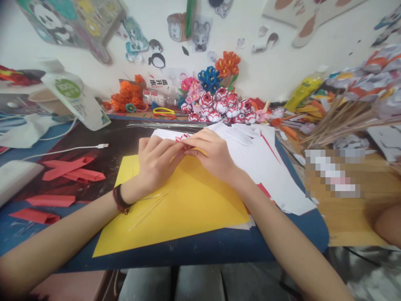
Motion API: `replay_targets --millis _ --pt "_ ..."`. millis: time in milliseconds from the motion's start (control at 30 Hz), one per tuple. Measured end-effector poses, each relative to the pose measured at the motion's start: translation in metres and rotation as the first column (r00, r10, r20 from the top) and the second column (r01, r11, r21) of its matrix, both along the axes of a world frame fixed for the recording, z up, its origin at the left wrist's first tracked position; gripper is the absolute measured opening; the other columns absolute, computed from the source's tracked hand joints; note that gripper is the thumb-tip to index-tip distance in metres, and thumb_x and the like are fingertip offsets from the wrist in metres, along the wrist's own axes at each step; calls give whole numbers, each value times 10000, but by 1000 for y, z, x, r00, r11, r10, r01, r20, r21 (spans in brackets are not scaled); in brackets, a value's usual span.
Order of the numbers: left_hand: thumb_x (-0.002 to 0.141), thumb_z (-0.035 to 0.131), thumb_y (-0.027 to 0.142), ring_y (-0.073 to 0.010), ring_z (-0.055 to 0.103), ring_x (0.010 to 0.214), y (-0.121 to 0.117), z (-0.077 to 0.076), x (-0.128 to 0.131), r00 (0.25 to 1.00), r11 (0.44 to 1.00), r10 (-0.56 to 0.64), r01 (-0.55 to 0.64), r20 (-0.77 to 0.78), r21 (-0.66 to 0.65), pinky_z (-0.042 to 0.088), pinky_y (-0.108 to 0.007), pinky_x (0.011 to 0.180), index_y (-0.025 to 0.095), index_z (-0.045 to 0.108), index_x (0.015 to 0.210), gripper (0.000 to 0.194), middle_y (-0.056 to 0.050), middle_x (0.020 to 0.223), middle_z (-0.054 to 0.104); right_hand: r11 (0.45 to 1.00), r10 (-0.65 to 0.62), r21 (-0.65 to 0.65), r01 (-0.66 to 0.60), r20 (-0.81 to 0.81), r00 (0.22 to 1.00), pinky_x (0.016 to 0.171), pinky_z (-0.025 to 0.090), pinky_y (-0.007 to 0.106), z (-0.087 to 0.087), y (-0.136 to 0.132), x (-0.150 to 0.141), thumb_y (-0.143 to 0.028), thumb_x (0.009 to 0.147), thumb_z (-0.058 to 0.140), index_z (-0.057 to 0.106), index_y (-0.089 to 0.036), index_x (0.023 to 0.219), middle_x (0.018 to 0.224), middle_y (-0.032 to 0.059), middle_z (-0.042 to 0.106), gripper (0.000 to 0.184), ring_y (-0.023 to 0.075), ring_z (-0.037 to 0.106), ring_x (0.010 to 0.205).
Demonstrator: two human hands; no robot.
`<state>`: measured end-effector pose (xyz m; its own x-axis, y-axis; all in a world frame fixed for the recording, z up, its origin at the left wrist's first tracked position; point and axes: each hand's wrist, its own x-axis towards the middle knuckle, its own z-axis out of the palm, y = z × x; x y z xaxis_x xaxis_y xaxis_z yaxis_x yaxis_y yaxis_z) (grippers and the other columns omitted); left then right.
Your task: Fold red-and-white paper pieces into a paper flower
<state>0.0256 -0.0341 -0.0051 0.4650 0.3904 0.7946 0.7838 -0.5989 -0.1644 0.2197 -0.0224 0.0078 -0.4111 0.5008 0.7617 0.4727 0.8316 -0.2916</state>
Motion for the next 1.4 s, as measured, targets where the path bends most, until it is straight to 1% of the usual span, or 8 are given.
replay_targets --millis 167,300,567,733,1000,1200,1300,1400 --pt "986 519 323 -184 533 782 1 -1 -1 1000 1000 -11 10 -21 -30 289 -374 716 252 633 1029 141 -7 865 705 1000 -19 0 19 23 1000 800 494 380 3 3 3 -301 883 656 747 -252 1011 876 42 745 164 206 632 853" --pt "989 511 334 -185 526 766 2 -3 -2 999 1000 -11 11 -36 -11 285 -369 701 247 634 1021 154 -12 843 700 1000 13 20 -13 15 1000 762 500 364 1 5 4 -268 900 633 753 -251 1011 844 34 751 164 193 634 810" --pt "999 491 335 -182 538 784 3 -5 -2 999 999 -27 26 -35 -45 282 -373 698 256 625 1061 168 -13 869 699 999 30 -15 -30 -15 999 745 528 357 1 4 4 -229 910 614 757 -273 1031 859 22 761 192 185 648 801" --pt "994 508 315 -177 532 773 4 -4 -3 998 999 -44 44 -37 -14 287 -368 696 248 623 1061 149 -1 860 704 999 45 -10 -46 -21 999 744 528 353 1 4 4 -218 903 624 757 -259 1038 868 29 764 194 184 651 797" --pt "1008 473 285 -181 552 806 3 -4 -4 997 995 -63 60 -36 -81 296 -376 713 273 633 1063 170 -8 927 720 998 53 -14 -54 -29 998 740 524 357 2 4 4 -239 902 630 759 -270 1034 872 25 768 187 182 659 783" --pt "993 507 246 -172 539 787 3 -3 -4 996 996 -86 85 -33 -27 290 -376 704 275 631 1006 128 25 908 727 998 58 -12 -59 -17 998 734 525 349 0 5 5 -192 898 626 760 -261 1021 877 19 769 195 179 650 785" --pt "987 505 213 -175 538 777 3 -3 -4 994 996 -92 93 -64 10 290 -371 696 256 624 1039 137 10 895 721 998 70 -5 -70 -21 997 739 522 349 -1 6 6 -196 894 634 755 -261 1037 895 21 769 199 178 649 793" --pt "992 470 192 -181 547 792 2 -2 -3 988 996 -88 88 -124 -4 305 -368 700 228 613 1094 180 -19 902 711 998 59 6 -59 -24 998 734 521 344 -1 5 6 -205 897 633 750 -266 1040 889 18 765 195 176 642 792"
